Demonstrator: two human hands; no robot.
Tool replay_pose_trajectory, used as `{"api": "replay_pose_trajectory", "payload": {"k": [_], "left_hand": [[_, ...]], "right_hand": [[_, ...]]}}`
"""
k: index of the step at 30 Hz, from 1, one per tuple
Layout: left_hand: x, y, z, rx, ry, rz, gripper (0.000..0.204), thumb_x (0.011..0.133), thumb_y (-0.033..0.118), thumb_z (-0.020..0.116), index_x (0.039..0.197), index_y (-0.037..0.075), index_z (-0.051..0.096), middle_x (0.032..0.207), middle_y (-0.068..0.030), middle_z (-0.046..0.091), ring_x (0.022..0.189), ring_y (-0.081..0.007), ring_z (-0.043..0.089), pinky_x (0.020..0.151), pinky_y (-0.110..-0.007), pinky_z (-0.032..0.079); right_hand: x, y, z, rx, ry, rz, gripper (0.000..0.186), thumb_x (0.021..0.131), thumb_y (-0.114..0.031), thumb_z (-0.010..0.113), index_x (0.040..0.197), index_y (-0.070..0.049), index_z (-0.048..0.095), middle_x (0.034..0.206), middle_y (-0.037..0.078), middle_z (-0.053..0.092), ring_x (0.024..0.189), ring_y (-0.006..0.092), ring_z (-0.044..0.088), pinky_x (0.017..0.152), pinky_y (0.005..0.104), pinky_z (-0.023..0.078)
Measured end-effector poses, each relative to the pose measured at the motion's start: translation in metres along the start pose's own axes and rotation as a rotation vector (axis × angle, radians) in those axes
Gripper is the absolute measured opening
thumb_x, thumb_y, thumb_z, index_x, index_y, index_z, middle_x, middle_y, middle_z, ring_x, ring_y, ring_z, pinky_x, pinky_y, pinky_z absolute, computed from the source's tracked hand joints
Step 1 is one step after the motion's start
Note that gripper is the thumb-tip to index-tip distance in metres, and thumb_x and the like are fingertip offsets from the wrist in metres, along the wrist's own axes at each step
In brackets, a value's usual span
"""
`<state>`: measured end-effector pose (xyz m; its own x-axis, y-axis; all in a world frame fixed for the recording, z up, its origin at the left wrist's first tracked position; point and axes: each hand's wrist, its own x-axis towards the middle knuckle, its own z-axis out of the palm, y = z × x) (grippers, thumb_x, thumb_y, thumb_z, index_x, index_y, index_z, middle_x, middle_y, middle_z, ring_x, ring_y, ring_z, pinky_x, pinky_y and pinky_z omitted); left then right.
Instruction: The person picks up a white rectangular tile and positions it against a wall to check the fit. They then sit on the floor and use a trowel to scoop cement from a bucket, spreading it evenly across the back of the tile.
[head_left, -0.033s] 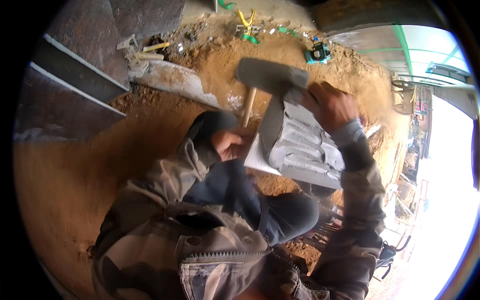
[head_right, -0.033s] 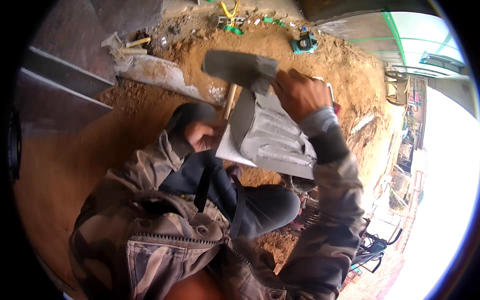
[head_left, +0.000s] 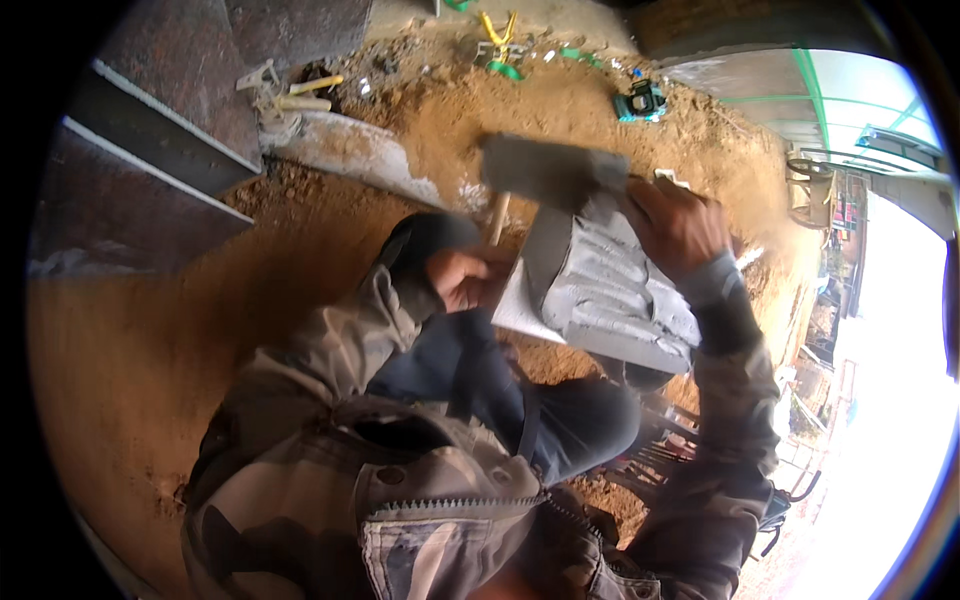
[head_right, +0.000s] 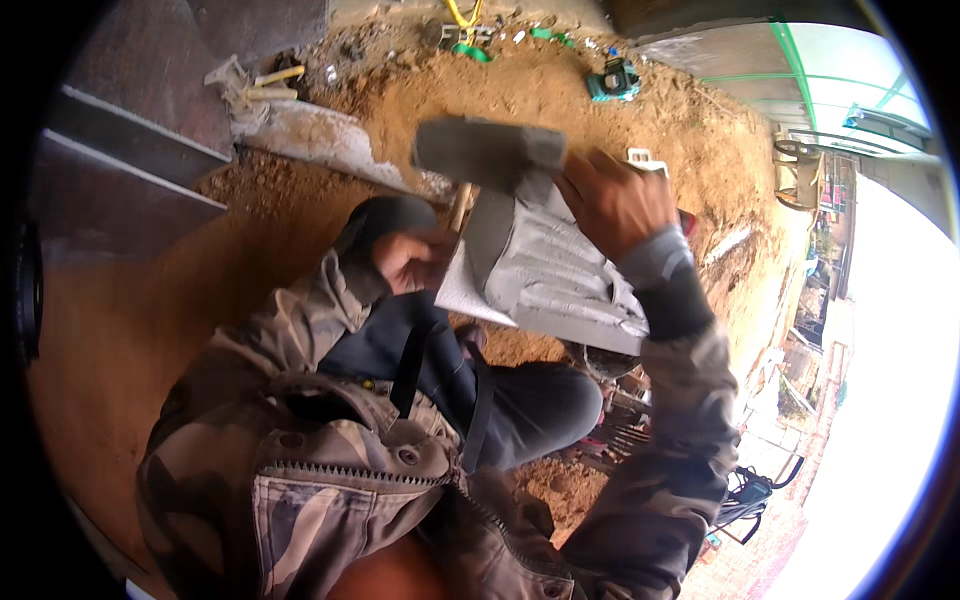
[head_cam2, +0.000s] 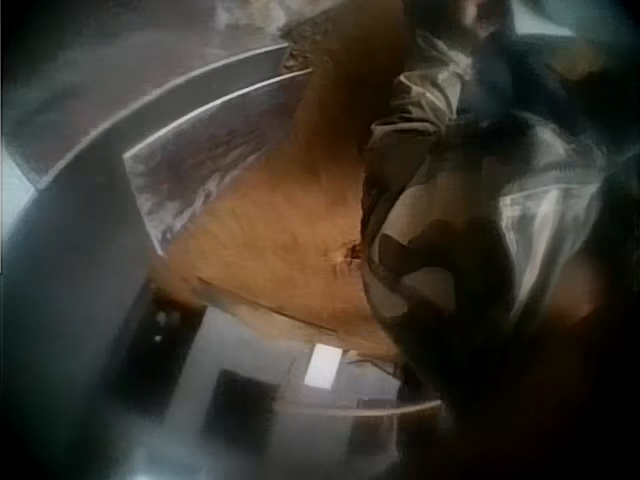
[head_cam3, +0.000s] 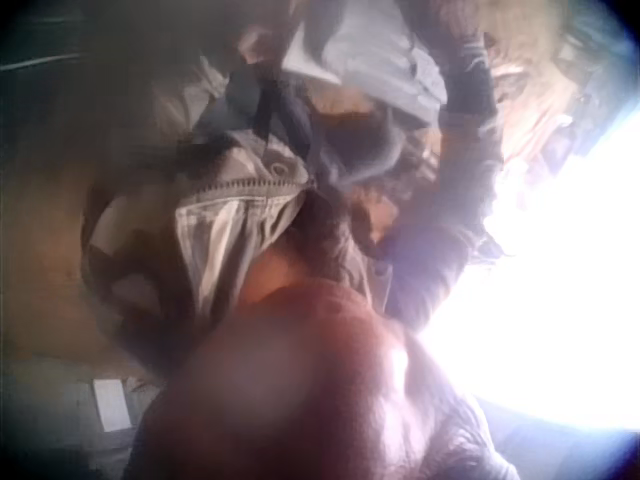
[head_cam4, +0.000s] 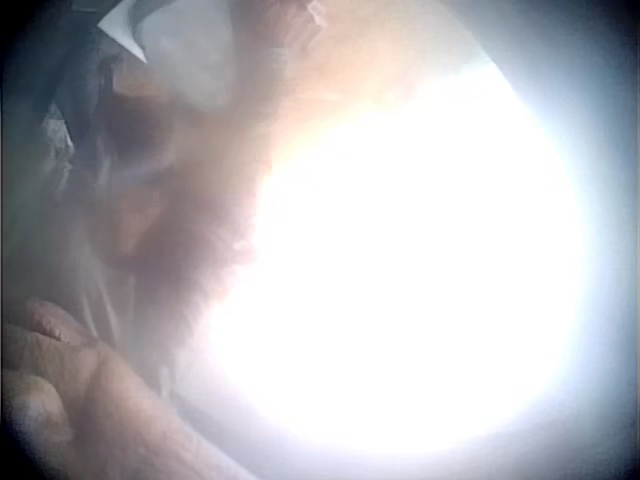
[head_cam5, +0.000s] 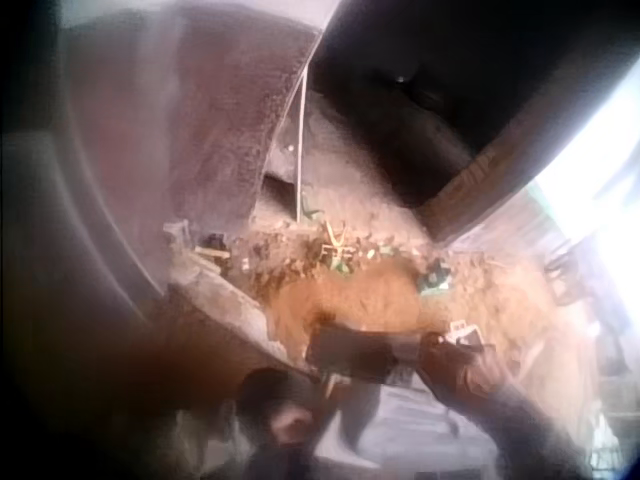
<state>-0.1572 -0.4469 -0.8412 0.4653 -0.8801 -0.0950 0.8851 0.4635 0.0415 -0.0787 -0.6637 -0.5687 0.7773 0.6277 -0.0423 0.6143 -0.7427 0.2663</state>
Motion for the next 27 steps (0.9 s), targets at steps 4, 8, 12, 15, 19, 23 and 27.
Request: {"api": "replay_pose_trajectory", "payload": {"k": [4, 8, 12, 15, 19, 23, 27], "left_hand": [[0.011, 0.017, -0.004, -0.399, -0.411, -0.190, 0.051, 0.093, 0.013, 0.043, 0.140, -0.009, 0.044, 0.135, -0.0253, 0.056, 0.118, -0.0345, 0.062, 0.107, -0.045, 0.048], [0.018, 0.023, -0.009, -0.346, -0.135, -0.258, 0.046, 0.094, 0.027, 0.047, 0.122, -0.007, 0.058, 0.121, -0.0241, 0.064, 0.104, -0.0367, 0.066, 0.091, -0.049, 0.055], [0.020, 0.023, -0.011, -0.478, -0.521, -0.217, 0.064, 0.099, 0.041, 0.036, 0.135, -0.009, 0.048, 0.133, -0.0280, 0.056, 0.122, -0.0391, 0.057, 0.104, -0.048, 0.047], [0.021, 0.021, -0.005, -0.282, -0.196, -0.281, 0.068, 0.098, 0.046, 0.035, 0.136, -0.009, 0.047, 0.133, -0.0278, 0.056, 0.122, -0.0399, 0.057, 0.104, -0.050, 0.047], [0.019, 0.022, 0.010, -0.105, 0.053, -0.280, 0.066, 0.098, 0.047, 0.034, 0.128, -0.008, 0.054, 0.118, -0.0231, 0.064, 0.103, -0.0357, 0.065, 0.086, -0.049, 0.054], [0.015, 0.025, 0.014, -0.156, -0.038, -0.297, 0.064, 0.097, 0.047, 0.035, 0.125, -0.006, 0.056, 0.118, -0.0216, 0.064, 0.101, -0.0348, 0.064, 0.085, -0.047, 0.053], [0.016, 0.024, 0.004, -0.099, -0.022, -0.301, 0.060, 0.096, 0.047, 0.039, 0.122, -0.003, 0.059, 0.117, -0.0202, 0.065, 0.101, -0.0341, 0.064, 0.084, -0.046, 0.053]], "right_hand": [[-0.057, -0.024, -0.022, 0.033, -0.198, -0.143, 0.006, 0.090, -0.018, 0.064, 0.086, -0.016, 0.060, 0.069, 0.003, 0.052, 0.060, 0.0193, 0.061, 0.047, 0.0346, 0.048], [-0.072, -0.052, -0.003, 0.059, -0.239, -0.133, 0.004, 0.086, -0.012, 0.062, 0.086, -0.014, 0.059, 0.070, 0.002, 0.053, 0.061, 0.0164, 0.061, 0.047, 0.0325, 0.050], [-0.049, -0.050, 0.027, 0.043, -0.095, -0.078, 0.005, 0.088, -0.013, 0.061, 0.087, -0.015, 0.057, 0.072, 0.004, 0.052, 0.061, 0.0213, 0.062, 0.046, 0.0360, 0.049], [-0.021, -0.047, 0.041, -0.023, -0.065, -0.008, 0.003, 0.089, -0.014, 0.060, 0.088, -0.015, 0.057, 0.074, 0.006, 0.055, 0.065, 0.0249, 0.064, 0.048, 0.0382, 0.051], [0.016, -0.042, 0.045, -0.098, -0.017, 0.159, 0.005, 0.092, -0.015, 0.055, 0.092, -0.012, 0.058, 0.085, 0.011, 0.065, 0.069, 0.0279, 0.069, 0.051, 0.0388, 0.054], [0.010, -0.024, 0.029, 0.073, -0.037, 0.592, 0.018, 0.098, -0.025, 0.056, 0.094, -0.009, 0.062, 0.081, 0.016, 0.068, 0.069, 0.0331, 0.070, 0.057, 0.0429, 0.054], [-0.062, -0.047, 0.019, 0.595, 0.113, 0.794, 0.023, 0.094, -0.020, 0.066, 0.081, -0.002, 0.059, 0.064, 0.017, 0.061, 0.055, 0.0331, 0.061, 0.053, 0.0392, 0.046]]}}
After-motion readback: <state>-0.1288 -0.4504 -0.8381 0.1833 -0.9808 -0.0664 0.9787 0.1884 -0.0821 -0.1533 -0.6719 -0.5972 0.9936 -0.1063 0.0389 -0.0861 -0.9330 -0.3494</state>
